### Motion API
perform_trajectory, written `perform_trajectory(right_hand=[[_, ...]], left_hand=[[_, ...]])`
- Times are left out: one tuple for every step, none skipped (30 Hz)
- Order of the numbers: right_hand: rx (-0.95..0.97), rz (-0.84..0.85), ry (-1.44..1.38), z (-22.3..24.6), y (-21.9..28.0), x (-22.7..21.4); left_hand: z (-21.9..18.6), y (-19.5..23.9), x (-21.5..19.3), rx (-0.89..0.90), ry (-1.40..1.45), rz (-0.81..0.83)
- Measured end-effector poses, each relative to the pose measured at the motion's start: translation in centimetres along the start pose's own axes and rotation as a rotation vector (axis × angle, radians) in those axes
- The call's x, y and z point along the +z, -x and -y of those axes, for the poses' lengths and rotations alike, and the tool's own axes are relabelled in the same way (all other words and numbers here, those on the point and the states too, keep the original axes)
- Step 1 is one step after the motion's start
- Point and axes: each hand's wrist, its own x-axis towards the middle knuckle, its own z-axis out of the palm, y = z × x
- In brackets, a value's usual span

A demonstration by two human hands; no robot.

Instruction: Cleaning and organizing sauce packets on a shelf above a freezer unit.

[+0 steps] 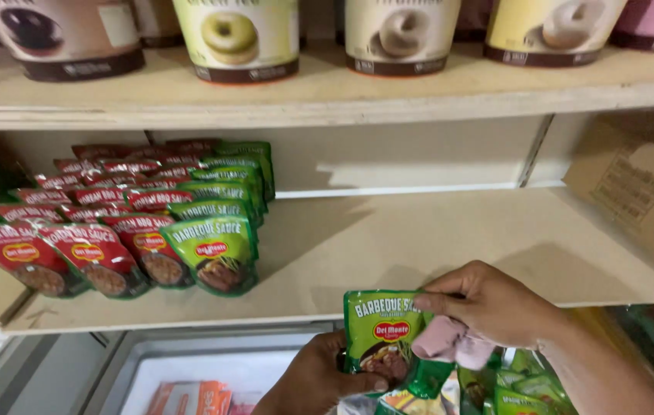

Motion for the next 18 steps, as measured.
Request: perform_trajectory(right_hand=[[-0.017, -0.015, 0.007, 1.3, -0.4, -0.1], [-0.012, -0.053, -0.055, 2.7, -0.9, -0.1], [-0.011, -0.089, -0.116, 4.1, -1.3, -0.2], [-0.031, -0.104, -0.109, 4.1, -2.9, -0.3], [-0.093, -0.155, -0.092, 4.1, -4.6, -0.4], [-0.155, -0.206, -0.075, 4.0, -6.4, -0.6], [-0.168, -0.219, -0.071, 4.3, -7.9, -0.5], [-0.286, -0.27, -0.061, 4.6, -9.6, -0.4], [-0.401, -0.319, -0.052, 4.7, -11.3, -0.3], [-0.412, -0.331, -0.051, 5.0, -13.1, -0.4], [-0.452, -0.392, -0.049, 5.2, -15.0, -0.4], [-0.492, -0.453, -0.047, 5.4, -16.8, -0.4], [-0.498, -0.461, -0.046, 5.6, -18.5, -0.6], [-0.547, -0.473, -0.051, 5.8, -20.2, -0.8], [-0.596, -0.479, -0.055, 6.1, -21.9, -0.9], [-0.601, -0.482, -0.053, 6.7, -22.7, -0.8], [-0.601, -0.512, -0.01, 7.4, -23.6, -0.7], [-0.601, -0.542, 0.032, 8.1, -24.5, -0.6]], left_hand=[[-1.4, -0.3, -0.7, 0.02, -0.012, 0.004], [-2.7, -0.6, -1.3, 0.033, -0.102, -0.068], [-4.1, -0.8, -1.9, 0.048, -0.191, -0.143], [-4.5, -1.4, -2.6, 0.071, -0.202, -0.141], [-4.8, -1.9, -3.3, 0.151, -0.27, -0.272], [-5.1, -2.5, -3.9, 0.232, -0.334, -0.404], [-4.3, -3.8, -4.8, 0.25, -0.341, -0.4], [-3.6, -5.2, -5.7, 0.383, -0.278, -0.535], [-2.7, -6.6, -6.7, 0.512, -0.21, -0.667], [-1.7, -8.1, -7.6, 0.527, -0.215, -0.66], [-0.6, -9.6, -8.6, 0.553, -0.287, -0.774], [0.5, -11.2, -9.5, 0.579, -0.359, -0.888], [1.1, -11.8, -9.8, 0.588, -0.361, -0.883], [1.8, -12.4, -10.2, 0.489, -0.54, -0.86], [2.6, -13.0, -10.6, 0.382, -0.715, -0.839], [4.8, -14.7, -11.5, 0.388, -0.716, -0.84], [6.9, -16.5, -12.5, 0.466, -0.838, -0.801], [9.1, -18.3, -13.7, 0.542, -0.96, -0.757]])
